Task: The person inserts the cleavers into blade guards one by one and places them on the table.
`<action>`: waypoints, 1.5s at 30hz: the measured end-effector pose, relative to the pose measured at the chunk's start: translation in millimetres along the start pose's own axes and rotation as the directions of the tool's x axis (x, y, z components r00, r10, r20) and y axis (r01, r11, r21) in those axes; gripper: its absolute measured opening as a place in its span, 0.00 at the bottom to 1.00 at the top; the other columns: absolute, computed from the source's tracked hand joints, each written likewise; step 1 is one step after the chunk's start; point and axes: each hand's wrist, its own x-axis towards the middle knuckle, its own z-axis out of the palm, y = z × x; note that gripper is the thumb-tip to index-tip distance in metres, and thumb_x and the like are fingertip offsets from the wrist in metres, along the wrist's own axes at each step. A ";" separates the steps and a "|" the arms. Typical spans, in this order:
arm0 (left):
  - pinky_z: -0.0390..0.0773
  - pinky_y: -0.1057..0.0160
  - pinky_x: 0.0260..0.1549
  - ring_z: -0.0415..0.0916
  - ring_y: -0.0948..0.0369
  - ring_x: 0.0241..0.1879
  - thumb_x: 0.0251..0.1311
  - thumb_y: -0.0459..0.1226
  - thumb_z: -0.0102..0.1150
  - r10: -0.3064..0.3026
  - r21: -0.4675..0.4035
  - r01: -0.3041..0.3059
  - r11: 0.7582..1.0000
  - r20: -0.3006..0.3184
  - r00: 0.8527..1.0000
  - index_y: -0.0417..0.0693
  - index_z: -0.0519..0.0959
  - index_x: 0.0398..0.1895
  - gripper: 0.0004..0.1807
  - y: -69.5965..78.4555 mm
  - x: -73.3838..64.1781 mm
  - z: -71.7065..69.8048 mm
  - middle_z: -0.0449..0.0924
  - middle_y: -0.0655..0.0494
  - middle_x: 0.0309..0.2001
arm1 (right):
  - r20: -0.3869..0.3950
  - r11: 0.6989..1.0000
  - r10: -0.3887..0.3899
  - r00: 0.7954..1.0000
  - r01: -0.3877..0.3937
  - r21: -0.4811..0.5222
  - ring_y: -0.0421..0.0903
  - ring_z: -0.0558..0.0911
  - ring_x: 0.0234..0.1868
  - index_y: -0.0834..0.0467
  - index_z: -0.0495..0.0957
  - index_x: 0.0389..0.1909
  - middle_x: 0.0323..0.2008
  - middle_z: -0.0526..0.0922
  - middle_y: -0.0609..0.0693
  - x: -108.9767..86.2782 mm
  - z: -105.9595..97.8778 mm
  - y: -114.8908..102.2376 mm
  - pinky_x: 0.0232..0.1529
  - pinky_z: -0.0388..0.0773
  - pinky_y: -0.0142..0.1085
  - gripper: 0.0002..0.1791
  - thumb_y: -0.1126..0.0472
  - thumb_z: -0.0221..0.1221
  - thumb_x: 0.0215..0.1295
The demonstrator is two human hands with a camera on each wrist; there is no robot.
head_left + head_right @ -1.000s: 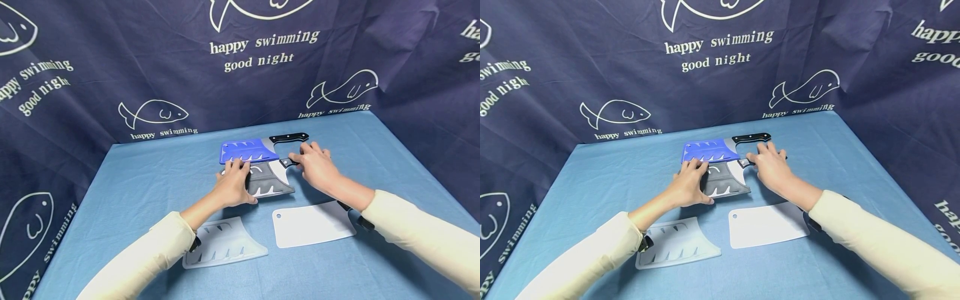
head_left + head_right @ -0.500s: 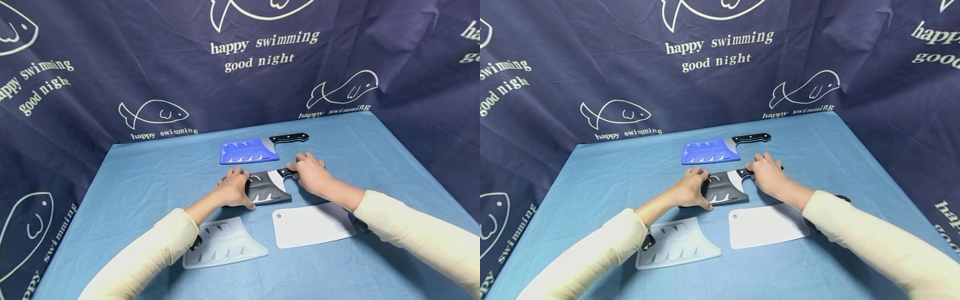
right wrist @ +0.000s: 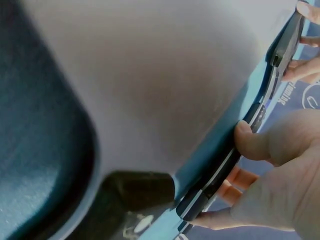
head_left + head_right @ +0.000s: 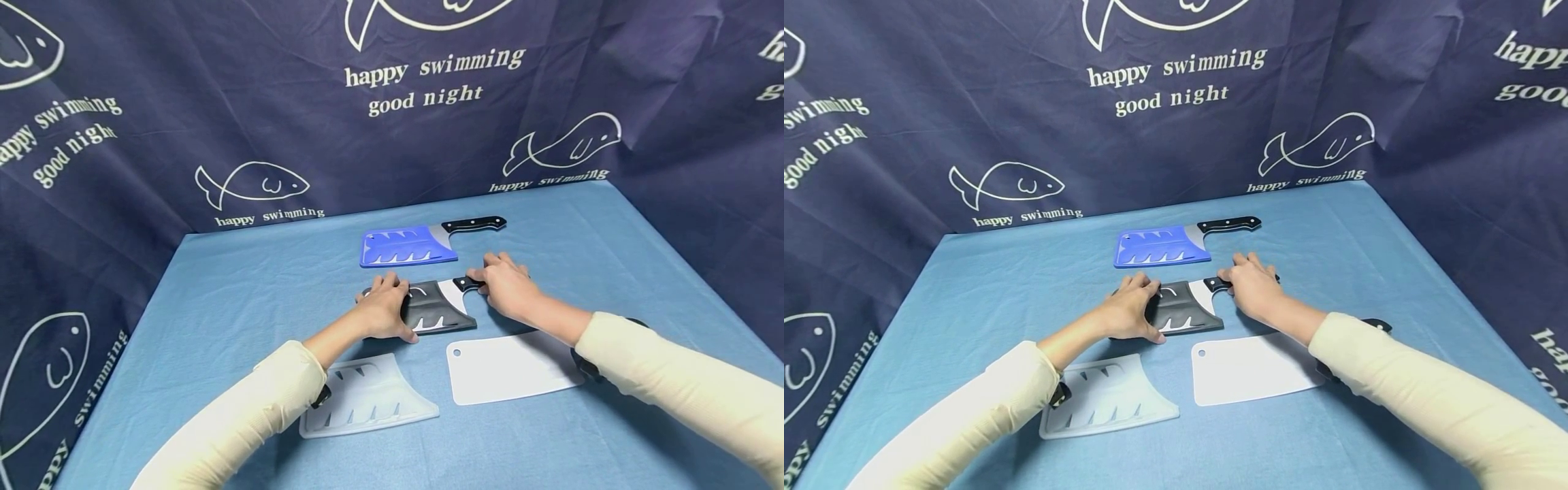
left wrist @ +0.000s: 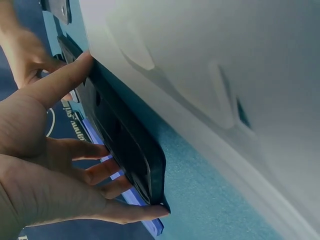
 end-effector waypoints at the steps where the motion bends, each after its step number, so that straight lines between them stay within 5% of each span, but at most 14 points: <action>1: 0.61 0.33 0.54 0.56 0.49 0.63 0.38 0.54 0.78 -0.003 -0.001 0.003 1.000 0.001 1.000 0.47 0.61 0.72 0.56 0.0 -0.1 0.5 0.58 0.49 0.66 | 0.004 1.000 0.000 1.000 0.000 -0.002 0.54 0.67 0.40 0.58 0.78 0.57 0.34 0.70 0.51 -0.1 0.2 0.2 0.33 0.67 0.49 0.26 0.73 0.62 0.55; 7: 0.53 0.28 0.57 0.51 0.47 0.67 0.38 0.56 0.76 -0.012 -0.001 0.012 1.000 -0.005 1.000 0.49 0.57 0.74 0.59 0.1 -2.6 3.4 0.53 0.47 0.71 | 0.002 1.000 -0.029 1.000 0.029 -0.011 0.54 0.67 0.43 0.57 0.76 0.60 0.37 0.70 0.53 -5.6 0.3 0.6 0.40 0.64 0.57 0.27 0.70 0.62 0.57; 15: 0.45 0.29 0.60 0.46 0.47 0.71 0.41 0.57 0.74 0.016 -0.062 -0.022 0.998 -0.094 0.995 0.48 0.55 0.75 0.59 -9.2 -17.4 2.7 0.51 0.45 0.72 | -0.056 0.994 -0.095 0.994 0.091 -0.060 0.57 0.68 0.51 0.58 0.75 0.61 0.47 0.73 0.58 -27.1 -15.1 -2.3 0.51 0.57 0.71 0.28 0.68 0.64 0.58; 32: 0.54 0.38 0.59 0.55 0.51 0.66 0.44 0.53 0.74 0.049 -0.132 -0.075 0.988 -0.184 0.982 0.46 0.60 0.72 0.52 -35.3 -87.9 8.8 0.58 0.47 0.70 | -0.111 0.995 -0.097 0.989 0.095 -0.023 0.57 0.72 0.50 0.58 0.78 0.57 0.47 0.76 0.57 -97.1 -46.8 27.2 0.47 0.62 0.62 0.27 0.67 0.68 0.52; 40: 0.56 0.38 0.58 0.56 0.49 0.66 0.40 0.53 0.76 -0.004 -0.104 -0.011 0.995 -0.144 0.990 0.47 0.60 0.72 0.55 -40.8 -112.0 16.2 0.59 0.46 0.69 | -0.129 0.994 -0.110 0.986 0.109 -0.013 0.56 0.74 0.50 0.55 0.78 0.57 0.48 0.76 0.56 -115.2 -46.8 51.2 0.38 0.66 0.57 0.30 0.67 0.71 0.48; 45: 0.58 0.37 0.56 0.57 0.46 0.66 0.34 0.55 0.77 -0.038 -0.052 0.031 0.998 -0.132 0.991 0.45 0.60 0.72 0.59 -41.6 -121.3 20.1 0.60 0.45 0.68 | -0.067 0.994 -0.094 0.993 0.091 -0.054 0.57 0.74 0.51 0.52 0.76 0.60 0.50 0.75 0.57 -122.5 -47.7 65.5 0.35 0.67 0.57 0.34 0.65 0.72 0.48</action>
